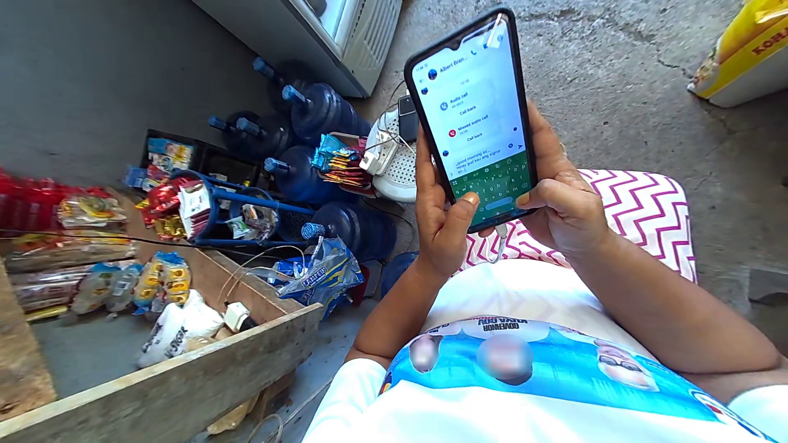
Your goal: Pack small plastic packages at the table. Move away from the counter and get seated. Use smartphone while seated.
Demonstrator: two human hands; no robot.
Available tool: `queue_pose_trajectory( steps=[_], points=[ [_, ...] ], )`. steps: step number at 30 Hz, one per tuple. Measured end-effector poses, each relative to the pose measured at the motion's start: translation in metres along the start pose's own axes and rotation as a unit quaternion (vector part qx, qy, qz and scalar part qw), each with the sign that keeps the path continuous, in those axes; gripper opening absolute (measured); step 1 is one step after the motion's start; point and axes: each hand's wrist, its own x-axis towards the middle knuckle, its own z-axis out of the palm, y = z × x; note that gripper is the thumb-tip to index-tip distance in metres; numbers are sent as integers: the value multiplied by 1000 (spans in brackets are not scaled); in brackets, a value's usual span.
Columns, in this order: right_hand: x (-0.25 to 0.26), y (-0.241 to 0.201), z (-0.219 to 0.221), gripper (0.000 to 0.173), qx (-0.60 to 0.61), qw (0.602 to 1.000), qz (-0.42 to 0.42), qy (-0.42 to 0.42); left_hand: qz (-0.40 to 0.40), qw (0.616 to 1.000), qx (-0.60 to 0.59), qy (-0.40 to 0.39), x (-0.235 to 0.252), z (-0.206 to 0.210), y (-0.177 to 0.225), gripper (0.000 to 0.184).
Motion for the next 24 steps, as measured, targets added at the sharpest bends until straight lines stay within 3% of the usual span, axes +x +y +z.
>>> queue_pose_trajectory(
  steps=[13, 16, 19, 24],
  points=[
    [0, -3, -4, 82, 12, 1000, 3, -28, 15, 999, -30, -5, 1, 0, 1, 73],
    [-7, 14, -28, 85, 54, 997, -1, -62, 11, 999, -48, -8, -3, -5, -11, 74],
    [-11, 25, -41, 85, 58, 998, 6, -38, 6, 998, -54, -13, -5, -9, -18, 77],
    [-3, 7, -12, 82, 20, 1000, -9, -21, 6, 999, -43, -3, -2, -3, -6, 69]
  ],
)
